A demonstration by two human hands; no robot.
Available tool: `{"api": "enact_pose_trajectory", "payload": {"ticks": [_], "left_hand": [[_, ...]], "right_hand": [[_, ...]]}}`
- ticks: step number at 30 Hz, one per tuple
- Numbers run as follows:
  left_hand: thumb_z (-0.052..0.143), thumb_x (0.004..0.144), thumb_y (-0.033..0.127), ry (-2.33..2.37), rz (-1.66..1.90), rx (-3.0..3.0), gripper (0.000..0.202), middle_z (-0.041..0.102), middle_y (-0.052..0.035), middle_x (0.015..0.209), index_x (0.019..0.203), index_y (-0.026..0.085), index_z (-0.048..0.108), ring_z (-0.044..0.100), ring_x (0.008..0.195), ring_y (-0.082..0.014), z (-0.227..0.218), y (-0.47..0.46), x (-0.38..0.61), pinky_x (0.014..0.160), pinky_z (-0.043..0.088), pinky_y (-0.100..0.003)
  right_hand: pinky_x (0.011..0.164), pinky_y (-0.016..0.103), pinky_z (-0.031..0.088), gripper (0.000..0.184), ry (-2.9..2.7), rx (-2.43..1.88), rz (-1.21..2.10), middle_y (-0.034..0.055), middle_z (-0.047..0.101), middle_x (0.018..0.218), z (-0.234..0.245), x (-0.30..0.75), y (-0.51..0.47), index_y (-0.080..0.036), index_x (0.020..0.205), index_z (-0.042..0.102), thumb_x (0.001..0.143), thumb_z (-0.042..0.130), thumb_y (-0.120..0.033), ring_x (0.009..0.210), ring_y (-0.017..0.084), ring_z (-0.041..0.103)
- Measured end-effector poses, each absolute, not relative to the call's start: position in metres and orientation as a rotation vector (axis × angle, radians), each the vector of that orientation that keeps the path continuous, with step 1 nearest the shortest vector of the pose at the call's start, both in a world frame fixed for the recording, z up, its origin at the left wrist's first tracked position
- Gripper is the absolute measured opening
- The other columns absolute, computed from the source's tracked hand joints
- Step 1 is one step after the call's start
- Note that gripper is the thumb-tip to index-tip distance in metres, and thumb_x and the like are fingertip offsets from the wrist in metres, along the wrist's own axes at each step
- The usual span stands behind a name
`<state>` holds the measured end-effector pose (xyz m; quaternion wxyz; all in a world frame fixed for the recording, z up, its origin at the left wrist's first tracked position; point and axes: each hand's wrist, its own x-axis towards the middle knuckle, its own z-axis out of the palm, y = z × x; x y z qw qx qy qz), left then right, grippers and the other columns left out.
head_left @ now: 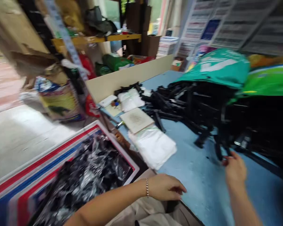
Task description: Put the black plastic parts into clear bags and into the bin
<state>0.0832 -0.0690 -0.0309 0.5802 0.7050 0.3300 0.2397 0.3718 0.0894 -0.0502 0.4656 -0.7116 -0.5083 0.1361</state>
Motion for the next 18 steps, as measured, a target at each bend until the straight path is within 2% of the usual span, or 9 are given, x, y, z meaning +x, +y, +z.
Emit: {"api": "enact_pose_trajectory", "payload": {"ticks": [2,4,5,7,9,11,14,16,18], "left_hand": [[0.062,0.08,0.032,0.815,0.743,1.35,0.044,0.064,-0.0108,0.114,0.123,0.021,0.058,0.062,0.097,-0.0204,-0.027,-0.052,0.104,0.086,0.048,-0.033],[0.066,0.078,0.04,0.82,0.888,1.032,0.063,0.053,-0.0139,0.13,0.135,0.022,0.045,0.057,0.107,-0.0222,-0.019,-0.033,0.128,0.088,0.047,-0.035],[0.067,0.077,0.043,0.807,0.932,0.894,0.072,0.049,-0.0144,0.133,0.139,0.024,0.037,0.056,0.109,-0.0224,-0.015,-0.025,0.141,0.089,0.047,-0.035],[0.07,0.074,0.044,0.771,0.95,0.713,0.079,0.051,-0.012,0.126,0.14,0.026,0.03,0.059,0.1,-0.0197,-0.003,-0.015,0.163,0.085,0.048,-0.034],[0.071,0.072,0.04,0.74,0.917,0.672,0.073,0.056,-0.0066,0.108,0.134,0.025,0.036,0.06,0.082,-0.0149,0.008,-0.014,0.177,0.077,0.049,-0.031],[0.071,0.073,0.036,0.704,0.865,0.721,0.062,0.057,-0.0042,0.1,0.127,0.023,0.043,0.058,0.074,-0.0124,0.018,-0.018,0.18,0.072,0.049,-0.028],[0.066,0.078,0.039,0.668,0.783,0.797,0.054,0.057,-0.0052,0.101,0.125,0.021,0.046,0.058,0.073,-0.0128,0.03,-0.03,0.175,0.068,0.05,-0.028],[0.063,0.08,0.041,0.667,0.729,0.826,0.054,0.058,-0.0054,0.1,0.127,0.021,0.046,0.059,0.071,-0.0131,0.036,-0.036,0.172,0.066,0.051,-0.028],[0.063,0.079,0.042,0.701,0.703,0.853,0.056,0.059,-0.0045,0.096,0.128,0.021,0.046,0.059,0.068,-0.013,0.038,-0.038,0.172,0.062,0.05,-0.028]], "right_hand": [[0.067,0.042,0.045,0.062,-1.216,-1.769,0.51,0.0099,0.062,0.077,-0.046,0.359,0.029,-0.011,0.133,0.052,0.087,0.042,-0.05,0.063,0.021,0.057],[0.077,0.044,0.047,0.056,-1.268,-1.715,0.52,0.0095,0.062,0.093,-0.045,0.334,-0.03,-0.019,0.138,0.045,0.091,0.038,-0.049,0.077,0.023,0.058],[0.08,0.044,0.047,0.053,-1.315,-1.669,0.492,0.0111,0.06,0.106,-0.045,0.321,-0.055,-0.022,0.139,0.044,0.093,0.037,-0.047,0.087,0.024,0.058],[0.088,0.043,0.046,0.047,-1.517,-1.523,0.494,0.0112,0.056,0.118,-0.043,0.301,-0.094,-0.026,0.137,0.045,0.093,0.041,-0.042,0.105,0.026,0.054],[0.086,0.04,0.048,0.044,-1.733,-1.333,0.609,0.0103,0.056,0.115,-0.033,0.298,-0.115,-0.027,0.135,0.047,0.095,0.04,-0.041,0.103,0.024,0.055],[0.08,0.037,0.05,0.041,-1.762,-1.25,0.648,0.0086,0.059,0.105,-0.019,0.308,-0.117,-0.026,0.134,0.046,0.098,0.032,-0.038,0.093,0.022,0.057],[0.076,0.037,0.048,0.032,-1.657,-1.385,0.354,0.0078,0.059,0.095,0.002,0.333,-0.09,-0.022,0.123,0.049,0.098,0.034,-0.035,0.087,0.021,0.056],[0.075,0.039,0.046,0.025,-1.747,-1.429,0.126,0.0085,0.059,0.091,0.009,0.343,-0.062,-0.02,0.106,0.054,0.096,0.039,-0.038,0.084,0.023,0.054],[0.07,0.038,0.044,0.029,-1.855,-1.386,0.05,0.0073,0.057,0.081,0.01,0.344,-0.037,-0.02,0.091,0.054,0.097,0.036,-0.042,0.077,0.022,0.051]]}}
